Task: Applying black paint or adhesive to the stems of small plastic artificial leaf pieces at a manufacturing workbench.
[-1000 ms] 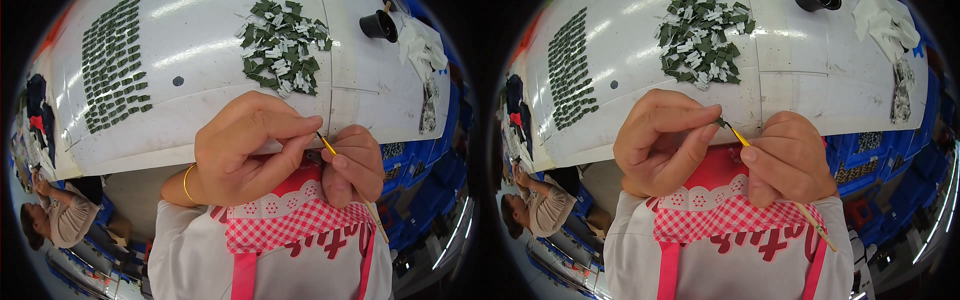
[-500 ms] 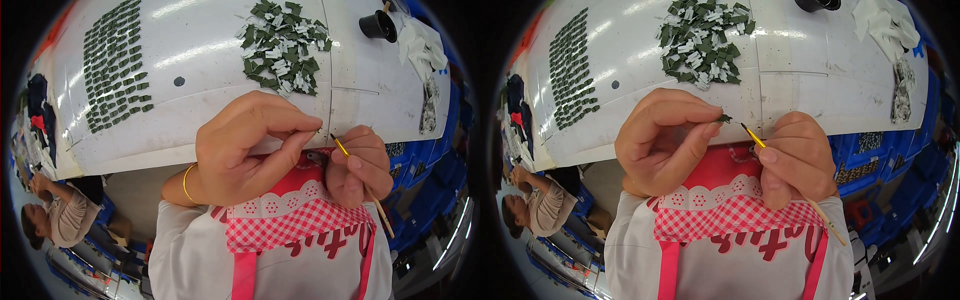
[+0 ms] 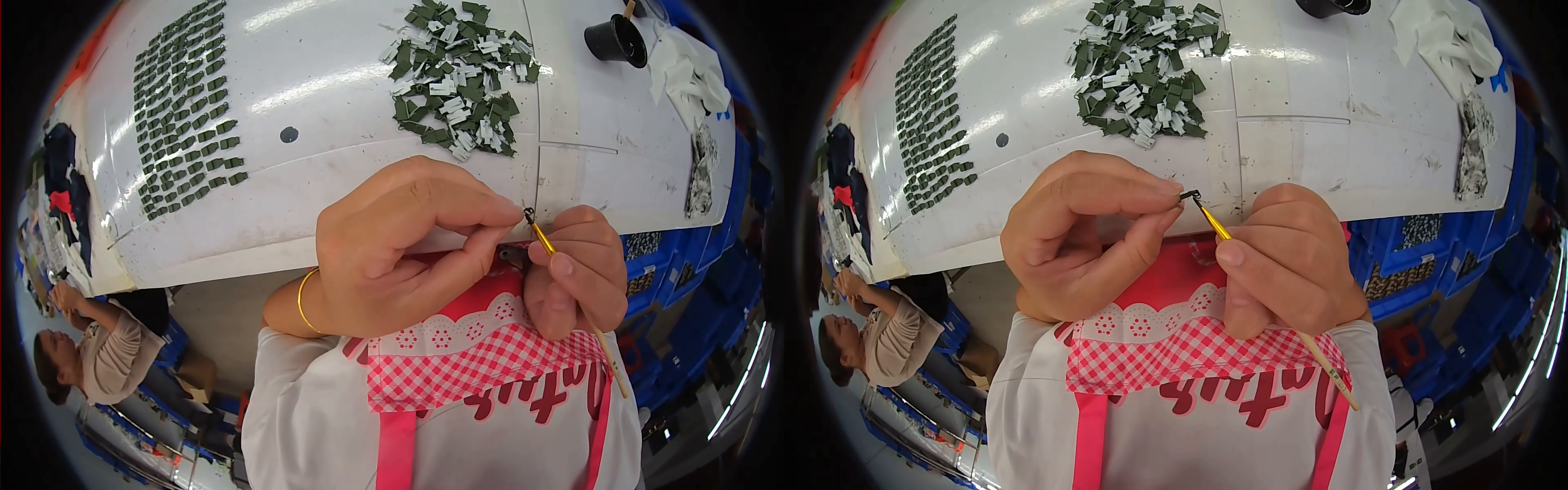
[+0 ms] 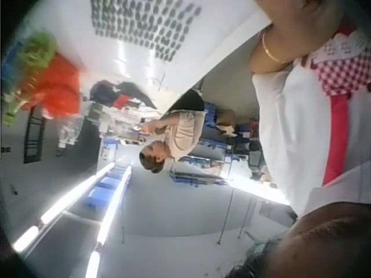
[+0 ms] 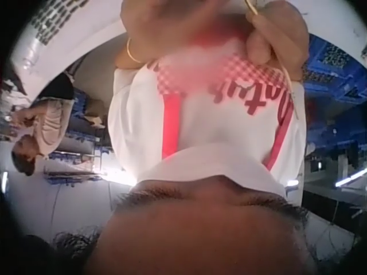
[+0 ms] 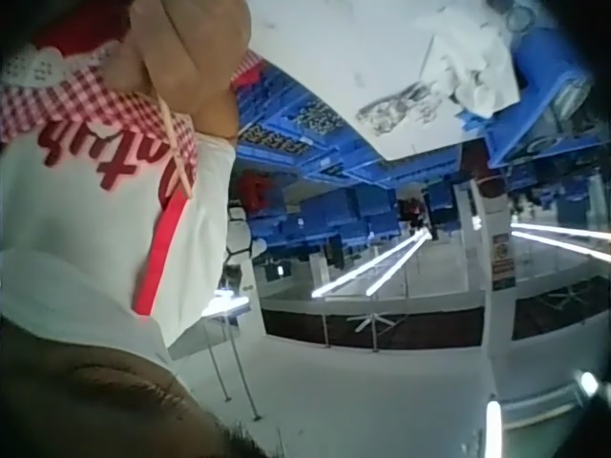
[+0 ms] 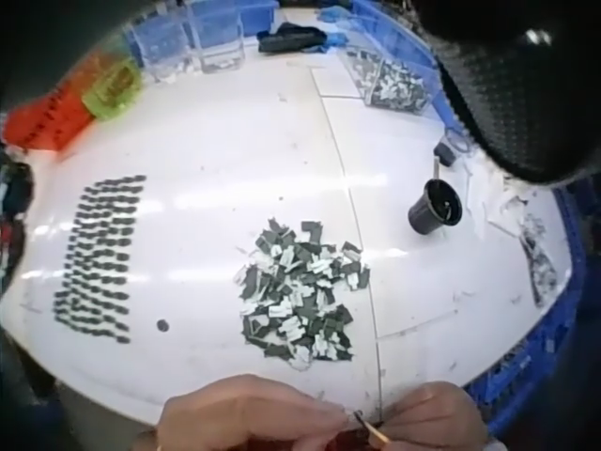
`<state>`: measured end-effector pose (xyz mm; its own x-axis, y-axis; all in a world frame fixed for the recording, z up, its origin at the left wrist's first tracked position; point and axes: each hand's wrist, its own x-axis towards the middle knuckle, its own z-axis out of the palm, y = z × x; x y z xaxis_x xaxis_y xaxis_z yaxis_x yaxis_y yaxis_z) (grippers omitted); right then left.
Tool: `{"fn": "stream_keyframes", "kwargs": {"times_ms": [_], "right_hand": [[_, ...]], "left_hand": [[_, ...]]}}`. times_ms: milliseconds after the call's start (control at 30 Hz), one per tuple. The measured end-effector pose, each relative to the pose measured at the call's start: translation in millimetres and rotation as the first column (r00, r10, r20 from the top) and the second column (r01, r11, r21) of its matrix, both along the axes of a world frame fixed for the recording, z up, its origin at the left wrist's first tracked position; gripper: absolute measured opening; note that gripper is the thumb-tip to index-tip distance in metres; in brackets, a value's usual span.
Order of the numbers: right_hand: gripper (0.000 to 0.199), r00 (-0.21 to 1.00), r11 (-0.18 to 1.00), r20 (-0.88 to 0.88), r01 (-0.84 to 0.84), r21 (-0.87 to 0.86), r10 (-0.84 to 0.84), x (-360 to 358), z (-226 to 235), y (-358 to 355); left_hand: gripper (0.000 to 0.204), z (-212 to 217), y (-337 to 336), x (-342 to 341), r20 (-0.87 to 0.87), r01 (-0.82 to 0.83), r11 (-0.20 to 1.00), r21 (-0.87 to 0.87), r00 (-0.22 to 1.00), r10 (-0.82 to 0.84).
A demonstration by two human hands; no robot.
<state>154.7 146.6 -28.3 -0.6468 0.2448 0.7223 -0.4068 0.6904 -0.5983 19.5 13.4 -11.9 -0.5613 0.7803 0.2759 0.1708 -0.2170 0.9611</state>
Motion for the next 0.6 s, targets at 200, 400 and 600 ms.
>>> {"fn": "stream_keyframes", "kwargs": {"times_ms": [200, 400, 600], "right_hand": [[0.021, 1.0, 1.0, -0.008, 0.01, -0.024, -0.01, 0.3, -1.2, -0.5], [0.02, 1.0, 0.998, 0.012, 0.007, -0.057, -0.006, 3.1, 1.0, 1.5], [0.02, 1.0, 0.997, 0.016, 0.005, -0.081, -0.003, 2.2, 1.3, 0.5]], "left_hand": [[0.025, -1.1, 0.5, -0.2, -0.005, 0.0, 1.0, 0.011, 1.0, 0.0], [0.025, -2.0, -0.2, -0.2, -0.003, -0.002, 1.0, 0.013, 1.0, 0.002], [0.025, -1.9, -0.4, -0.6, 0.012, 0.008, 1.0, 0.011, 1.0, -0.008]]}}
